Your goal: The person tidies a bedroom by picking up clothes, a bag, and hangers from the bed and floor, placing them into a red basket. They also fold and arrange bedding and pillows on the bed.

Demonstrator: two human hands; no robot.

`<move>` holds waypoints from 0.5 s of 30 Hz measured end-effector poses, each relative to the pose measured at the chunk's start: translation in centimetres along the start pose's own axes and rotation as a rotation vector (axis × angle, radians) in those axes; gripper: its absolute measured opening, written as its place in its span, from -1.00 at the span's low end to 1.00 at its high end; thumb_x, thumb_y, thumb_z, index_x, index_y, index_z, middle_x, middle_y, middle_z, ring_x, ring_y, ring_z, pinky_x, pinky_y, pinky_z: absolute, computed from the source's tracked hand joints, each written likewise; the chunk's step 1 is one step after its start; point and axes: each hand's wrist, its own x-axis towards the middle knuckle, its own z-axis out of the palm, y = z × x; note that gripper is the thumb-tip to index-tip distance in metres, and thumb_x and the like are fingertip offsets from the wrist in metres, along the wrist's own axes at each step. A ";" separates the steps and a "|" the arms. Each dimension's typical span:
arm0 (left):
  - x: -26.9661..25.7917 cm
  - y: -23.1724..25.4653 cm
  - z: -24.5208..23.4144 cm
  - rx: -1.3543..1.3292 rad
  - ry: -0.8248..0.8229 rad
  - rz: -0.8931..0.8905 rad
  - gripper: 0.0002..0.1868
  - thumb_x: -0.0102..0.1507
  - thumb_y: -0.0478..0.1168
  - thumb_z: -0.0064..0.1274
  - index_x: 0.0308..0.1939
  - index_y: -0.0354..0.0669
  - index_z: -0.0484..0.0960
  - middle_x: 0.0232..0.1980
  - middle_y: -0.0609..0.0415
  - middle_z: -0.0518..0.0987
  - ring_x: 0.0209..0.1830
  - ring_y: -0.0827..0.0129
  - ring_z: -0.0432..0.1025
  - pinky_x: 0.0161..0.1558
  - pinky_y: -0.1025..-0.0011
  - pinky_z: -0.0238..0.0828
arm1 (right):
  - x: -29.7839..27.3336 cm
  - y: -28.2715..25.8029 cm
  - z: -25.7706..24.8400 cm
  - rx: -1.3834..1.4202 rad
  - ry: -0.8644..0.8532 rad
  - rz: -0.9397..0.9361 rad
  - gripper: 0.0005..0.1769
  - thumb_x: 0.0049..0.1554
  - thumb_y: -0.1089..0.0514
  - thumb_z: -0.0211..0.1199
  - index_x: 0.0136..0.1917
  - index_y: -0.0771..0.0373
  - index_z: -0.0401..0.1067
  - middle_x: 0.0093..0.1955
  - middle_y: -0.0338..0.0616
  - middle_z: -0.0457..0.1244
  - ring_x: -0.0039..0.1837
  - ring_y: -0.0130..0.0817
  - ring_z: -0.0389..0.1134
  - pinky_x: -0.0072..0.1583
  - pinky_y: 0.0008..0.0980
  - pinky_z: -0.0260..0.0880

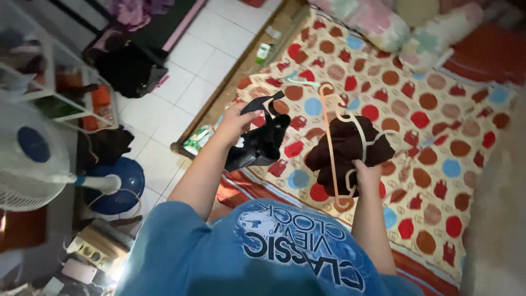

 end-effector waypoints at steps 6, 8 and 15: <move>-1.8 4.0 -7.8 -0.031 0.038 0.070 -0.81 0.23 -0.20 0.26 -0.15 -0.21 0.65 -0.52 0.31 0.38 -0.63 0.62 0.12 -0.56 0.54 -0.06 | 0.3 -3.6 8.9 -0.026 -0.022 -0.099 -0.24 -0.07 0.32 0.35 0.40 0.41 0.26 0.25 -0.01 0.32 0.22 -0.19 0.37 0.25 -0.30 0.36; -2.4 4.7 -11.4 -0.034 0.080 0.083 -0.81 0.23 -0.21 0.26 -0.15 -0.21 0.64 -0.54 0.29 0.36 -0.63 0.62 0.16 -0.57 0.54 -0.01 | -0.3 -4.7 12.3 -0.004 -0.011 -0.087 -0.24 -0.07 0.31 0.36 0.40 0.40 0.26 0.25 -0.02 0.32 0.22 -0.20 0.36 0.24 -0.31 0.36; -1.7 5.8 -23.9 -0.097 0.013 -0.024 -0.78 0.23 -0.21 0.25 -0.10 -0.22 0.65 -0.53 0.31 0.41 -0.66 0.64 0.15 -0.60 0.57 0.00 | -4.2 -7.4 26.9 0.087 0.029 -0.015 -0.23 -0.08 0.30 0.34 0.41 0.41 0.26 0.26 0.02 0.32 0.21 -0.19 0.37 0.21 -0.31 0.39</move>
